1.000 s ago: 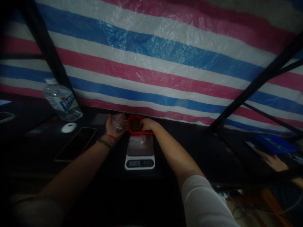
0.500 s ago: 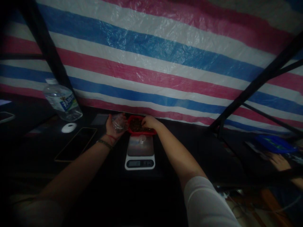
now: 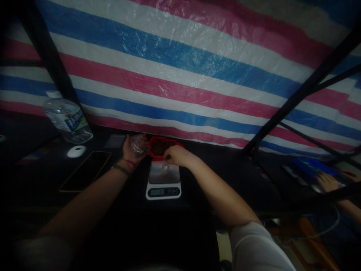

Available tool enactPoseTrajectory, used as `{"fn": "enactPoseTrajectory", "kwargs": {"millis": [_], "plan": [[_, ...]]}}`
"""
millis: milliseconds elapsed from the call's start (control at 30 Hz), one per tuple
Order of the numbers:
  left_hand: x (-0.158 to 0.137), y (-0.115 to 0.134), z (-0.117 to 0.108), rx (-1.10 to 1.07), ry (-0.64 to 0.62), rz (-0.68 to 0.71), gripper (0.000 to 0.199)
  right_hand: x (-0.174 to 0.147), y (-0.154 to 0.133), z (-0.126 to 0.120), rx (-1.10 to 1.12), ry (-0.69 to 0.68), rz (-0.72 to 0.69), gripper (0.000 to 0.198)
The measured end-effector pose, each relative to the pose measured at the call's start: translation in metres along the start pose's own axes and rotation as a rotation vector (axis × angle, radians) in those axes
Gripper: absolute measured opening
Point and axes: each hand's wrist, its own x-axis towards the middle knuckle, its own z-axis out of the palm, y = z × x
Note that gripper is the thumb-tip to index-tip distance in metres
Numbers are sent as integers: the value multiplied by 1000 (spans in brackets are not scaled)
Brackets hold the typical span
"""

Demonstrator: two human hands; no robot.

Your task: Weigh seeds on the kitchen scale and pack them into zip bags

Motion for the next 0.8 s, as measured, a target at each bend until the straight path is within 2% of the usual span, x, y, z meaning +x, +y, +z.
{"fn": "enactPoseTrajectory", "kwargs": {"millis": [233, 700, 800], "plan": [[1, 1, -2, -14, -7, -13, 62, 5, -1, 13, -53, 5, 11, 16], [0, 0, 0, -5, -21, 8, 62, 7, 2, 11, -56, 15, 2, 15], [0, 0, -1, -2, -20, 14, 62, 7, 6, 6, -21, 53, 10, 16]]}}
